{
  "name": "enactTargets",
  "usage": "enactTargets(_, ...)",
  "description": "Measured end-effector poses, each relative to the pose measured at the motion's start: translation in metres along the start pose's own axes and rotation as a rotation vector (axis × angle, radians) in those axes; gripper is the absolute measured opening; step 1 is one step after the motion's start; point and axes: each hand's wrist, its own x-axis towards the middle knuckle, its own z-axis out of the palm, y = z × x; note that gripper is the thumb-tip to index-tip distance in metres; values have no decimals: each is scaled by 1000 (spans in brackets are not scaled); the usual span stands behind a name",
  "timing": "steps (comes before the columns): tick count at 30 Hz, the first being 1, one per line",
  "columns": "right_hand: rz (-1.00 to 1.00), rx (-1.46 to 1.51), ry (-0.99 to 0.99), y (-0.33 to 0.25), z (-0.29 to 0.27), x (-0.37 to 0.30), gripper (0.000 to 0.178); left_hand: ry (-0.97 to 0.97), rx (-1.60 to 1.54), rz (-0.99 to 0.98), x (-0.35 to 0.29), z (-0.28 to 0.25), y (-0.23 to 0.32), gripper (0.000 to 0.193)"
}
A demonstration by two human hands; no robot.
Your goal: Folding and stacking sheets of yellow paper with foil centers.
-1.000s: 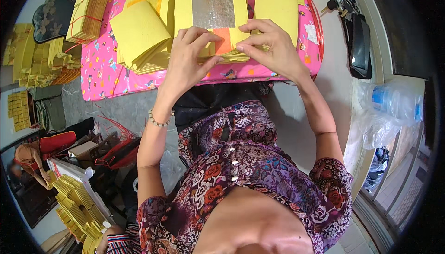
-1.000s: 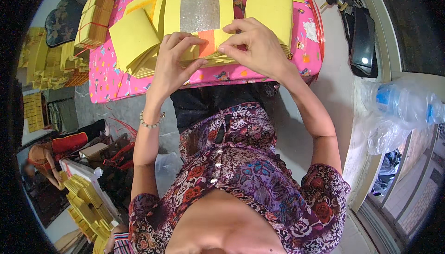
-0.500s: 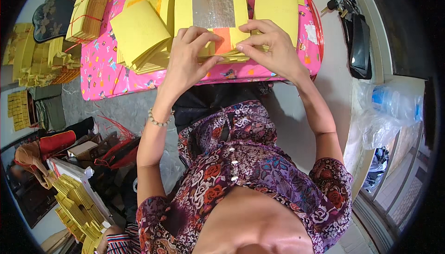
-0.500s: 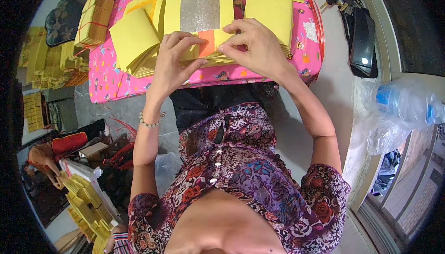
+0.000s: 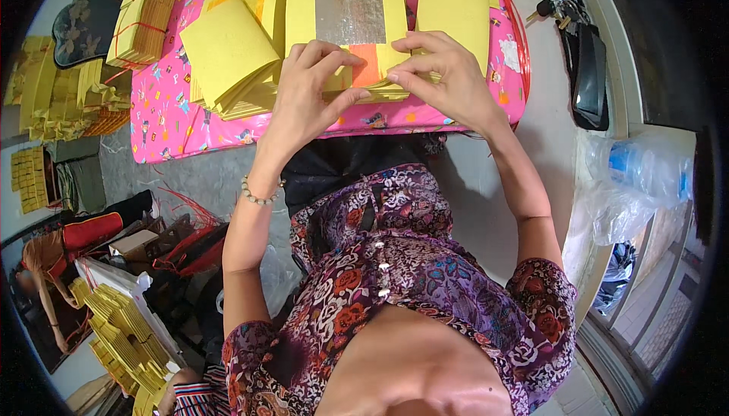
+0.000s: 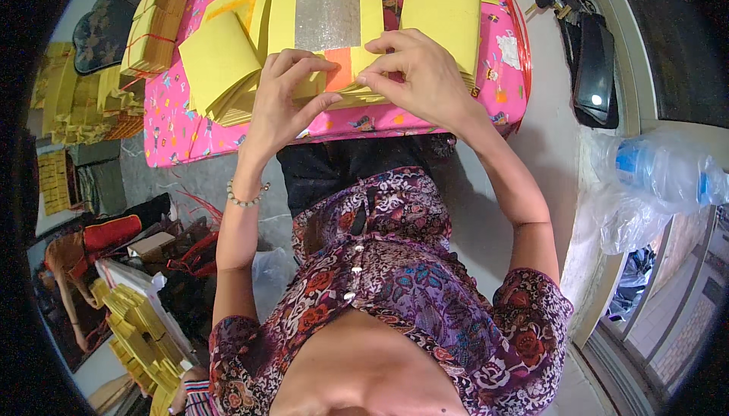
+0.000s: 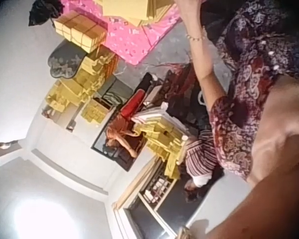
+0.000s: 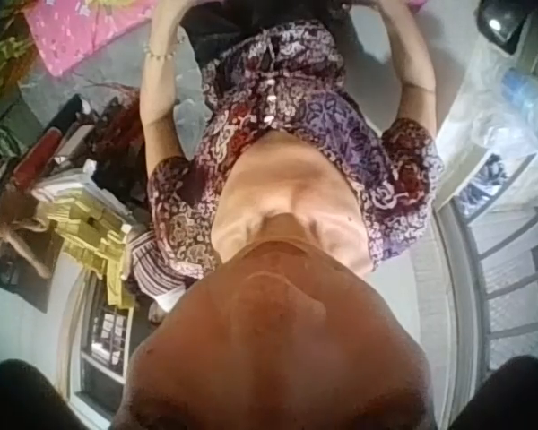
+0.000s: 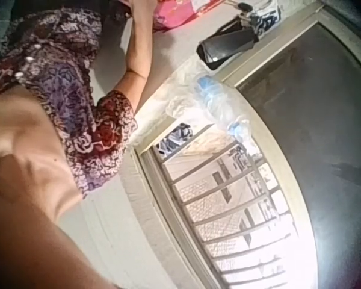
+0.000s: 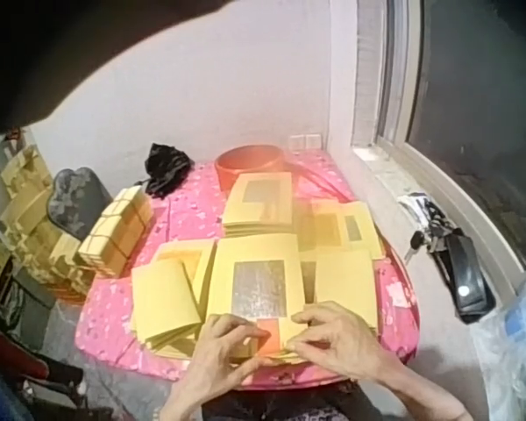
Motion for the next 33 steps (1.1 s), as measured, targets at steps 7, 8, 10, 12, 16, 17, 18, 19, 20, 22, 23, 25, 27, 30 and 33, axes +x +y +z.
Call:
enactTargets(7, 50, 64, -36, 0, -14, 2, 29, 4, -37, -29, -2, 1, -4, 33)
enactTargets(8, 64, 89, -32, 0, -19, 2, 31, 4, -48, -28, -1, 1, -4, 33)
enactTargets(10, 83, 56, -36, 1, -28, 2, 31, 3, -59, -27, -1, 1, -5, 33)
enactTargets(12, 103, 22, -39, 3, -31, 0, 31, 4, -64, -30, -1, 1, -6, 33)
enactTargets(16, 86, 84, -111, 5, -29, -1, 27, -7, -62, -46, -1, 1, -6, 34)
enactTargets(17, 82, 90, -118, 6, -27, -1, 26, -2, -64, -38, -1, 1, -6, 34)
enactTargets(18, 81, 91, -119, 6, -26, -1, 26, 4, -65, -29, -1, 2, -6, 34)
enactTargets(19, 73, 106, -105, 7, -25, -1, 24, 4, -65, -29, -1, 2, -6, 34)
enactTargets(20, 65, 121, -91, 8, -23, -1, 23, 3, -66, -31, -1, 2, -6, 33)
enactTargets(22, 67, 117, -90, 8, -21, 0, 22, 1, -67, -32, -1, 2, -5, 33)
enactTargets(23, 71, 111, -88, 7, -20, 0, 22, 3, -69, -34, -1, 2, -5, 33)
enactTargets(25, 81, 89, -81, 7, -17, 2, 23, 5, -71, -36, -2, 2, -5, 33)
enactTargets(27, 91, 67, -74, 6, -16, 2, 24, 8, -73, -34, -2, 2, -5, 32)
enactTargets(30, 103, 102, -47, 6, -15, 2, 23, 11, -75, -31, -2, 2, -6, 32)
enactTargets(33, 37, 65, -3, 3, -14, 4, 22, 12, -77, -42, -2, 1, -7, 32)
